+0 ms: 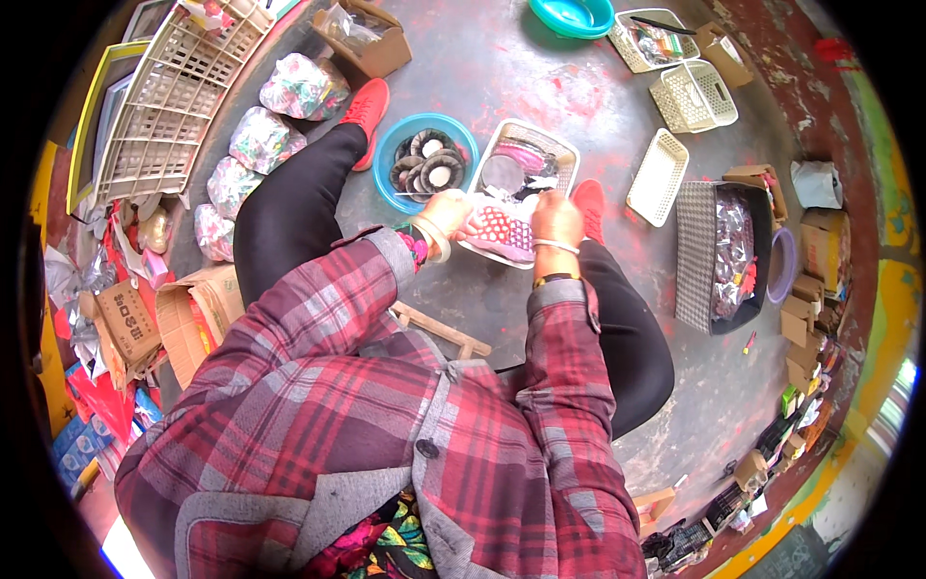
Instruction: The person sits on the floor and sorts small items from a white basket into a blue bowl and a plastic bag. They handle items one by one, placing some into the bowl and others into the bag, then tie the bag closed.
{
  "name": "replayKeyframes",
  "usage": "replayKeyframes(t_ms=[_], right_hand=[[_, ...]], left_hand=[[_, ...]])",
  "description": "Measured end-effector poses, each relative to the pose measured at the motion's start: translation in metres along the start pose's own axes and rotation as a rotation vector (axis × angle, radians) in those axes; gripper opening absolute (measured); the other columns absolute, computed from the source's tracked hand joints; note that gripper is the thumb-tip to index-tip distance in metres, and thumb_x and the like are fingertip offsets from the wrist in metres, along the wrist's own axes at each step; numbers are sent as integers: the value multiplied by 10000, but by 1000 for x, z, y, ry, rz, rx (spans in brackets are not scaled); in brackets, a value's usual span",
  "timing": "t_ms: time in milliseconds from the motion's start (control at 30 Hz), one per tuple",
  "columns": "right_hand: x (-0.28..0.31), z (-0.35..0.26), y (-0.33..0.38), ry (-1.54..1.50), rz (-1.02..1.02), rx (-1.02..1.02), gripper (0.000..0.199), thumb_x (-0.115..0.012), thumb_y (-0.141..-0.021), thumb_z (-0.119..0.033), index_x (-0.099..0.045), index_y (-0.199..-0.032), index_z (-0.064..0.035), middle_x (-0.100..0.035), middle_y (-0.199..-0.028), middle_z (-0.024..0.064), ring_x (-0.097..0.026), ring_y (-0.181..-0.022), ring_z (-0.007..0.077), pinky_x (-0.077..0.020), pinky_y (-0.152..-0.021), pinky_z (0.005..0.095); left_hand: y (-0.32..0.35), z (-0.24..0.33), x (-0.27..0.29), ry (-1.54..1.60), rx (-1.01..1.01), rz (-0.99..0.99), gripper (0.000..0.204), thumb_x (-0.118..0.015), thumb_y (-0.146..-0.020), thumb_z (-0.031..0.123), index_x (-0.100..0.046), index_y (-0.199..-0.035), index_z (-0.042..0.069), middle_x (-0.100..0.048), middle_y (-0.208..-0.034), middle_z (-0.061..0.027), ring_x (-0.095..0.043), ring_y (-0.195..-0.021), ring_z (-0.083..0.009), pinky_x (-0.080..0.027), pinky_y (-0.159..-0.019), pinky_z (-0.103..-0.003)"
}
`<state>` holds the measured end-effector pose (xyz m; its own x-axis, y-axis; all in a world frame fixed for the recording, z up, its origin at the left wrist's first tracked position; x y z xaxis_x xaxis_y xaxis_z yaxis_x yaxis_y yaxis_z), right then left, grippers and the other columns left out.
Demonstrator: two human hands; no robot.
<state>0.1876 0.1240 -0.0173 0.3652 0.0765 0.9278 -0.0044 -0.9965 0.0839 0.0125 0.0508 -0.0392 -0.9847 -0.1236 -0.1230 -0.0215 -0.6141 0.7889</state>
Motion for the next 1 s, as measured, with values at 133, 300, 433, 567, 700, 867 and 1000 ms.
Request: replayKeyframes(t_ms=[133,300,433,567,700,867,1000], right_hand=[[44,29,4,89,-57,-341,404,-619,-664,-372,-587,-816,2,-577,-899,201,-550,-876,320,-435,-745,374],[-15,90,36,197,-520,-530,424,-636,-646,-372,-614,-905,-37,-594,-907,165,-570,-869,281,-436,-755,334],[-49,132,24,86,-301,-297,267,-563,-651,-266,-642,-844,-99,-605,-861,142,-577,-829,279,-435,-734,338],[-10,84,23,-340,-214,-401,204,-522,-637,-192,-649,-755,-84,-608,-864,121,-576,-798,242,-428,-701,297],[2,47,25,-1005,-330,-299,192,-520,-659,-149,-616,-772,-27,-590,-794,24,-520,-726,134,-394,-627,244],[73,-26,33,-1485,-473,-25,170,-499,-689,-106,-577,-812,-18,-561,-762,7,-476,-689,79,-358,-619,212],[141,-73,43,-1311,-344,290,94,-515,-697,-106,-530,-672,-17,-554,-969,102,-478,-733,118,-356,-667,223]], left_hand=[[-2,1,3,-45,2,-3,133,-404,-760,103,-488,-831,30,-573,-695,-93,-527,-533,-142,-414,-440,-240],[-1,4,1,-95,-14,-10,132,-465,-728,70,-480,-849,19,-574,-692,-96,-536,-534,-141,-414,-431,-236],[4,4,-2,-102,-95,70,254,-511,-693,24,-464,-942,11,-569,-683,-97,-547,-551,-140,-430,-445,-236],[8,11,4,-210,-296,69,361,-551,-682,16,-446,-1027,24,-562,-710,-85,-547,-586,-129,-447,-476,-238],[12,19,-5,-141,-510,-117,331,-563,-704,38,-467,-1021,30,-552,-757,-41,-532,-648,-88,-446,-531,-212],[103,82,-17,-13,-584,-349,276,-545,-760,112,-492,-1018,30,-564,-799,-25,-533,-679,-69,-438,-573,-190],[165,122,-17,-20,-728,-452,256,-546,-764,80,-509,-1008,13,-566,-839,-34,-531,-718,-71,-437,-623,-195]])
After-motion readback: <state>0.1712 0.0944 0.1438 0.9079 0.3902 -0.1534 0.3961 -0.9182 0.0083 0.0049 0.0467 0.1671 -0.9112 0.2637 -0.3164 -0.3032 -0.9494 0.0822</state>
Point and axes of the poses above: each hand's wrist, its own y-axis away from the middle knuckle, its own x-axis out of the back of the hand, z = x × y, the point moved 6 cm from there along -y, towards the middle knuckle
